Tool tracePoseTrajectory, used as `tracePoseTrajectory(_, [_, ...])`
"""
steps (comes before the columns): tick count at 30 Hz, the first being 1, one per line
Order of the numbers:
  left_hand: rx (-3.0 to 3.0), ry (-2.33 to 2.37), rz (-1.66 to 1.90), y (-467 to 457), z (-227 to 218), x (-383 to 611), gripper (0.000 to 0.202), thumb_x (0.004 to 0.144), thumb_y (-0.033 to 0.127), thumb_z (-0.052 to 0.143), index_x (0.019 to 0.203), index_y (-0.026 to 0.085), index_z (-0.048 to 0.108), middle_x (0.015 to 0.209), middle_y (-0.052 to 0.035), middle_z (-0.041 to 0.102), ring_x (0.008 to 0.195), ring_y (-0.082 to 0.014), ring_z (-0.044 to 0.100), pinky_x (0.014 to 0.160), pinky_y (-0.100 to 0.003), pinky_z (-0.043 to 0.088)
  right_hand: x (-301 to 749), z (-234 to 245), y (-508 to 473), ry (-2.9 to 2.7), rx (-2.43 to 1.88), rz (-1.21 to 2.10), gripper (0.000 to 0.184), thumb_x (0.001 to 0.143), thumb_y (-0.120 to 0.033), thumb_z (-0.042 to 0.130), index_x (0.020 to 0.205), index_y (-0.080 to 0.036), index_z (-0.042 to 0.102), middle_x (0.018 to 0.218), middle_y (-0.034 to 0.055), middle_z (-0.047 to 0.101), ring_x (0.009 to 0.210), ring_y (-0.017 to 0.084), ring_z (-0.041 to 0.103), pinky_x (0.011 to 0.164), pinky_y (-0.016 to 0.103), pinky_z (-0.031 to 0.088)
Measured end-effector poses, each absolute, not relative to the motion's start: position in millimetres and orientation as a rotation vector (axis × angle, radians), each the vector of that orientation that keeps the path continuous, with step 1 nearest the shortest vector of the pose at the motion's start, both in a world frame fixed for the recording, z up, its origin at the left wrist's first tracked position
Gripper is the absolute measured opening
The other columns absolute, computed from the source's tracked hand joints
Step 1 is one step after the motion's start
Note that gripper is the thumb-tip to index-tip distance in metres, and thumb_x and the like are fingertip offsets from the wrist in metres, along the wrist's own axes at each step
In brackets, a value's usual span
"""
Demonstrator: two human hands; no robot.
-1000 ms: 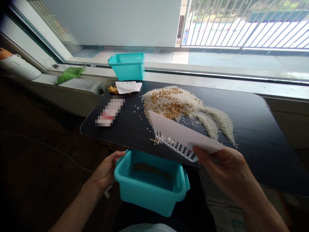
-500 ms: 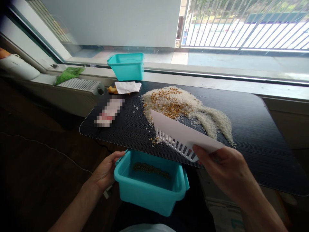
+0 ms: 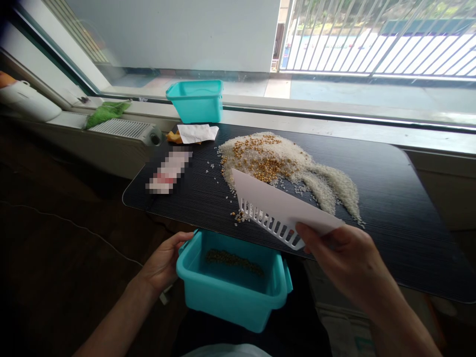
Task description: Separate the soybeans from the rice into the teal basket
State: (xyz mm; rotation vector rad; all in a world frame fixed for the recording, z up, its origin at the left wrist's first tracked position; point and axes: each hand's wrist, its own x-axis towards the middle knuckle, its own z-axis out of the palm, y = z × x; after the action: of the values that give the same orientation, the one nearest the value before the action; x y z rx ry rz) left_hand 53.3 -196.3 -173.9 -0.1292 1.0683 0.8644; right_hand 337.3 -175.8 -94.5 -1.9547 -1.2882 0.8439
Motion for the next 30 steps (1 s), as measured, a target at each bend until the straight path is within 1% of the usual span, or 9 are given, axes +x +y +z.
tracePoseTrajectory(1, [-0.129,1.068,0.864,-196,-174,53,0.016,0.081,0.012,0.051,0.070,0.010,0.063,0.056,-0.0039,0.065,0.050,-0.0127,0.061,0.060,-0.026,0.054,337,-95,-176,-1.292,-1.948,0.854,0.032,0.056,-0.050,0.071,0.042,-0.023,0.063,0.028,-0.0017,0.050,0.024,0.011,0.036,0.022,0.024,0.026])
tracePoseTrajectory(3, [-0.131,1.066,0.860,-196,-175,53,0.016,0.080,0.012,0.052,0.070,0.010,0.063,0.056,-0.0035,0.065,0.050,-0.0125,0.060,0.061,-0.026,0.054,337,-94,-176,-1.288,-1.934,0.863,0.030,0.055,-0.049,0.072,0.042,-0.023,0.064,0.032,-0.0011,0.054,0.025,0.011,0.037,0.023,0.023,0.028])
tracePoseTrajectory(6, [-0.128,1.057,0.857,-196,-175,53,0.014,0.080,0.012,0.052,0.071,0.010,0.063,0.057,-0.0035,0.065,0.051,-0.0126,0.061,0.061,-0.026,0.054,339,-94,-175,-1.271,-1.932,0.835,0.029,0.054,-0.048,0.072,0.044,-0.022,0.066,0.041,0.0010,0.062,0.031,0.013,0.046,0.026,0.024,0.036])
tracePoseTrajectory(8, [-0.124,1.048,0.861,-196,-176,53,0.014,0.080,0.012,0.053,0.069,0.011,0.063,0.058,-0.0035,0.065,0.051,-0.0129,0.061,0.060,-0.026,0.054,340,-94,-174,-1.277,-1.943,0.810,0.028,0.055,-0.047,0.072,0.044,-0.022,0.066,0.042,0.0019,0.063,0.035,0.015,0.051,0.027,0.024,0.038])
tracePoseTrajectory(13, [-0.139,1.034,0.858,-197,-177,52,0.014,0.080,0.012,0.053,0.069,0.011,0.062,0.055,-0.0025,0.063,0.050,-0.0122,0.060,0.059,-0.025,0.053,336,-94,-175,-1.292,-1.922,0.890,0.030,0.053,-0.050,0.072,0.042,-0.023,0.064,0.032,0.0011,0.054,0.040,0.019,0.057,0.022,0.021,0.024])
tracePoseTrajectory(16, [-0.141,1.035,0.850,-197,-176,53,0.015,0.080,0.012,0.052,0.069,0.010,0.062,0.053,-0.0019,0.061,0.049,-0.0117,0.059,0.057,-0.024,0.053,335,-93,-176,-1.273,-1.923,0.904,0.031,0.054,-0.052,0.072,0.044,-0.023,0.066,0.032,0.0009,0.054,0.040,0.019,0.057,0.022,0.022,0.027])
tracePoseTrajectory(20, [-0.120,1.049,0.854,-196,-174,54,0.015,0.080,0.012,0.052,0.070,0.010,0.063,0.057,-0.0038,0.065,0.050,-0.0124,0.060,0.059,-0.025,0.053,338,-96,-171,-1.348,-1.938,0.844,0.033,0.057,-0.051,0.070,0.042,-0.022,0.063,0.033,0.0007,0.053,0.041,0.018,0.057,0.025,0.022,0.031])
tracePoseTrajectory(25, [-0.131,1.051,0.849,-196,-174,54,0.017,0.080,0.012,0.052,0.066,0.011,0.062,0.056,-0.0034,0.064,0.049,-0.0126,0.060,0.061,-0.026,0.054,340,-101,-166,-1.593,-1.844,0.831,0.034,0.060,-0.051,0.067,0.045,-0.020,0.065,0.042,0.0009,0.061,0.043,0.018,0.058,0.036,0.025,0.044])
tracePoseTrajectory(30, [-0.132,1.064,0.838,-195,-173,54,0.018,0.081,0.012,0.051,0.067,0.010,0.062,0.056,-0.0038,0.064,0.049,-0.0120,0.060,0.058,-0.024,0.053,338,-96,-173,-1.379,-1.868,0.888,0.031,0.057,-0.050,0.070,0.047,-0.022,0.067,0.046,0.0031,0.066,0.047,0.021,0.062,0.037,0.026,0.047])
